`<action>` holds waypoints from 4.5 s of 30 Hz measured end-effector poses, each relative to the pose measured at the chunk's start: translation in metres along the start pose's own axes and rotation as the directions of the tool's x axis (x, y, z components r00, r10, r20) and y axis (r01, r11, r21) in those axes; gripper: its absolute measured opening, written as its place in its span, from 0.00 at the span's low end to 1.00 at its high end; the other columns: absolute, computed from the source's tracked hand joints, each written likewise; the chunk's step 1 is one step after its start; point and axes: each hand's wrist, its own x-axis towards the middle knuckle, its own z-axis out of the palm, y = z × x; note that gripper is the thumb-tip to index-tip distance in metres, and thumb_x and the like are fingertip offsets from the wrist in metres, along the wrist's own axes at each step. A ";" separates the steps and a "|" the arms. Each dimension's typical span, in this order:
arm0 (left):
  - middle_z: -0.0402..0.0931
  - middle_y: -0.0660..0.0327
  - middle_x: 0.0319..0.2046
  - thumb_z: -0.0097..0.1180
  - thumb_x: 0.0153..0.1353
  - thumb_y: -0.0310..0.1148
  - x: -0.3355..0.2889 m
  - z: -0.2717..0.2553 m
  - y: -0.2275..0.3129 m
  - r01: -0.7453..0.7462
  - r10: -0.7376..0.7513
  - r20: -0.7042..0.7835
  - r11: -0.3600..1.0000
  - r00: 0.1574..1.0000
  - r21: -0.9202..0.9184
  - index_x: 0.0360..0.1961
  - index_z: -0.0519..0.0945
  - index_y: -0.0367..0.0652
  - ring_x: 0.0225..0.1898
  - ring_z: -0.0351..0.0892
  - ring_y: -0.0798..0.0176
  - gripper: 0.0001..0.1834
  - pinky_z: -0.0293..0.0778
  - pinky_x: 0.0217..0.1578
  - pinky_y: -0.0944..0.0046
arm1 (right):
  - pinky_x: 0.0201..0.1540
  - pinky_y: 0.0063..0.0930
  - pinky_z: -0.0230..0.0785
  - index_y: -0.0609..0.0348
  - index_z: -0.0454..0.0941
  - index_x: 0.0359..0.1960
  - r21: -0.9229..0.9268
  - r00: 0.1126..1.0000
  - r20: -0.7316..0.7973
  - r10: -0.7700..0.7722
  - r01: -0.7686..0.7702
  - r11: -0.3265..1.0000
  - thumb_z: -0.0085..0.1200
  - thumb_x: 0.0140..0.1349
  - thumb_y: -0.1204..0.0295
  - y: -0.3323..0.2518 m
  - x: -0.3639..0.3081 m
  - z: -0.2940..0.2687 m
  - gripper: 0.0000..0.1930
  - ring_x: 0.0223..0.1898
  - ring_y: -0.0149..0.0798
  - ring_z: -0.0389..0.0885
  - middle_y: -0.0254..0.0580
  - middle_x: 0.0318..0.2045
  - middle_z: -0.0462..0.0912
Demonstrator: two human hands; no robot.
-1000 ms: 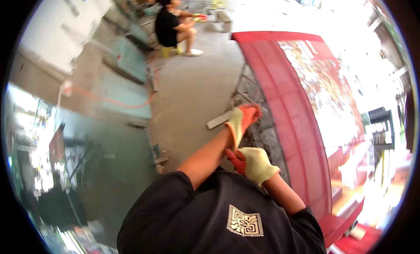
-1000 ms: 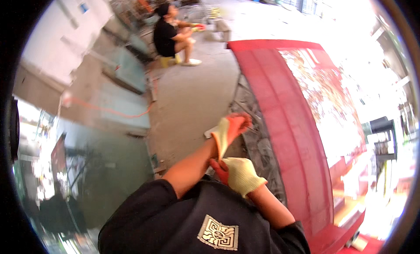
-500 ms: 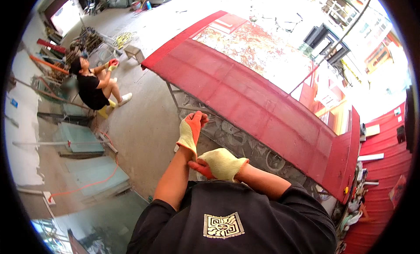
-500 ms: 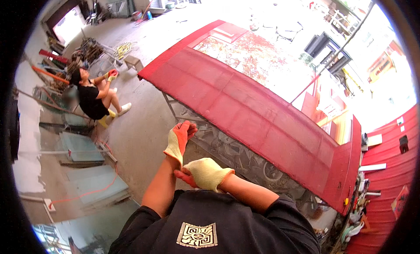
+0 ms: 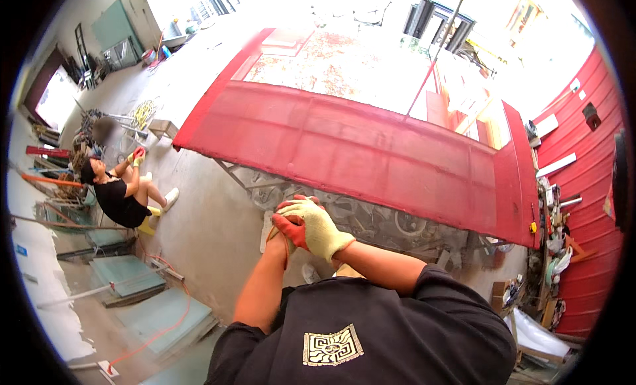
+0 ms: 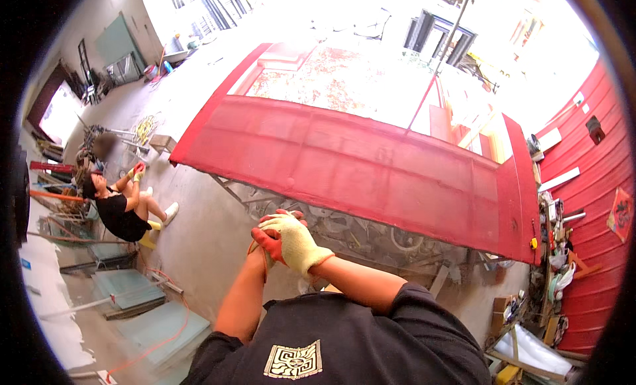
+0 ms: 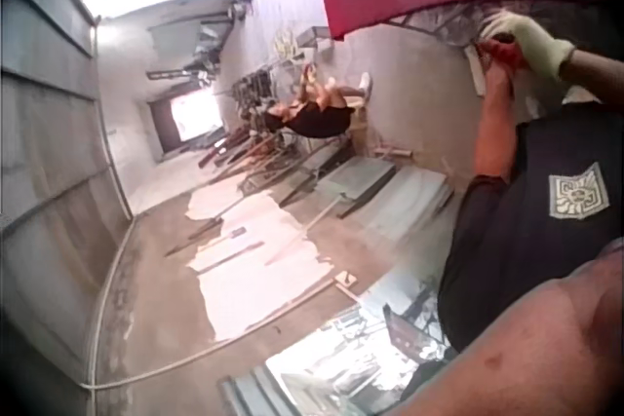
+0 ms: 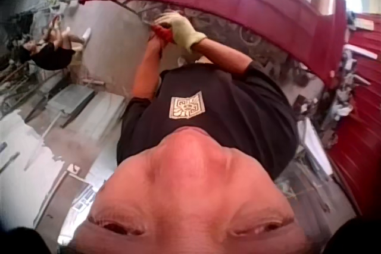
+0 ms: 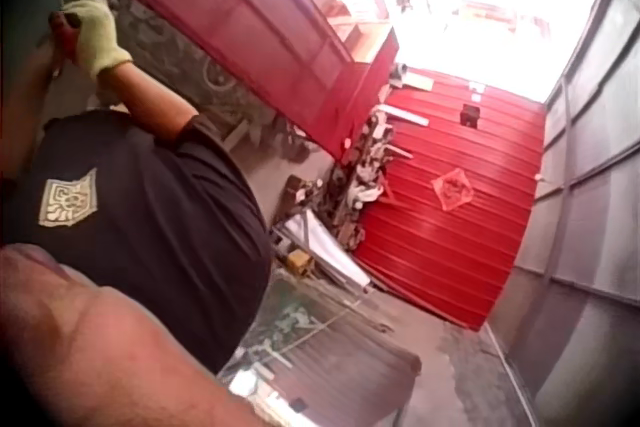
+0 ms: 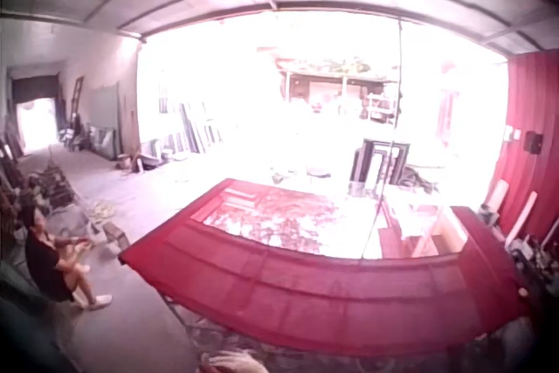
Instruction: The person puts on gloves, aligns a T-square on a large glass sheet, uses a measuring tape to find the length, and marks a point on the glass with a pen. They also handle a wooden triangular frame and move the T-square across the surface.
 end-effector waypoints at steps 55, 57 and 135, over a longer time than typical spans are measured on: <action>0.85 0.51 0.40 0.58 0.71 0.52 -0.269 -0.197 0.055 0.299 0.144 -0.843 0.893 0.517 0.336 0.48 0.83 0.39 0.40 0.85 0.49 0.24 0.79 0.40 0.53 | 0.69 0.41 0.67 0.59 0.72 0.69 0.321 0.985 0.060 -0.164 0.137 0.937 0.56 0.72 0.60 -0.207 0.207 0.269 0.27 0.67 0.52 0.75 0.54 0.64 0.78; 0.85 0.51 0.36 0.61 0.70 0.49 -0.271 -0.215 0.032 0.243 0.067 -0.845 0.943 0.530 0.227 0.45 0.84 0.39 0.38 0.86 0.49 0.21 0.78 0.41 0.54 | 0.65 0.38 0.70 0.59 0.75 0.66 0.456 0.974 0.167 -0.156 0.064 0.888 0.57 0.72 0.62 -0.217 0.211 0.296 0.24 0.64 0.49 0.79 0.53 0.61 0.81; 0.67 0.72 0.25 0.43 0.80 0.54 -0.305 -0.818 0.164 -0.594 0.505 -0.390 0.791 0.770 -0.147 0.74 0.65 0.36 0.21 0.58 0.76 0.35 0.75 0.45 0.71 | 0.46 0.40 0.76 0.58 0.82 0.49 0.273 0.900 0.368 0.233 -0.344 0.898 0.65 0.66 0.59 -0.202 0.374 0.568 0.18 0.39 0.50 0.84 0.53 0.38 0.86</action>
